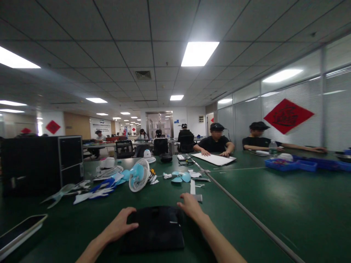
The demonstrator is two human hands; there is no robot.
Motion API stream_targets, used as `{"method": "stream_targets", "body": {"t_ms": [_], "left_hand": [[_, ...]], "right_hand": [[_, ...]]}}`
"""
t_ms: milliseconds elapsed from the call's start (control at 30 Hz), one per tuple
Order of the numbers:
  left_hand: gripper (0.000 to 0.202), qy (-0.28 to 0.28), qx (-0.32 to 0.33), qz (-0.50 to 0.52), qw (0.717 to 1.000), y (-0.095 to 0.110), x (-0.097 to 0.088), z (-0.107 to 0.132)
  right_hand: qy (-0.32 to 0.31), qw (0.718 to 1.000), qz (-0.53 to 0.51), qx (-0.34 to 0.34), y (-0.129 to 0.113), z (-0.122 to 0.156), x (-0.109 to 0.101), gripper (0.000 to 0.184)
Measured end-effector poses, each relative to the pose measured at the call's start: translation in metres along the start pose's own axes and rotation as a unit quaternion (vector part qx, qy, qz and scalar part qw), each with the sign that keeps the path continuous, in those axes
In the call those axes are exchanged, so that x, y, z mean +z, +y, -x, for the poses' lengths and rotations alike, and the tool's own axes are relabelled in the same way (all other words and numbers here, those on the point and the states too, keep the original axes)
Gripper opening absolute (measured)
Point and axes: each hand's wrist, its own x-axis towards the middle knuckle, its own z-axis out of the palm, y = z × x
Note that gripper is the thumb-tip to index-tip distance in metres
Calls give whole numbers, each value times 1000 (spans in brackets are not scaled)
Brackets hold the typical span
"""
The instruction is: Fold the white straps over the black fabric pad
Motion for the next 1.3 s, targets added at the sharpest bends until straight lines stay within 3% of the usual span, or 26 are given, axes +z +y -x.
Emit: {"method": "stream_targets", "body": {"t_ms": [200, 367, 600, 733, 967, 1167, 1300], "left_hand": [[73, -11, -16, 4, 1000, 7, -5, 3], [73, -11, -10, 5, 1000, 7, -5, 4], [75, -18, -5, 10, 1000, 9, -7, 5], [76, -23, 2, 8, 1000, 12, -8, 6], [75, -11, 15, 10, 1000, 10, -5, 4], [79, -20, 8, 18, 1000, 10, -8, 5], [78, -16, 3, 16, 1000, 7, -6, 4]], "right_hand": [[64, 991, 80, 90, 32, -25, -4, 34], [57, 985, 106, 122, 45, -31, 2, 38], [46, 985, 113, 125, 52, -28, -2, 24], [62, 983, 106, 138, 60, -24, -17, 24], [148, 967, 95, 184, 79, -7, -65, 33], [284, 950, -57, 114, 57, 5, -74, 39], [272, 941, -199, 44, 32, 5, -66, 42]]}}
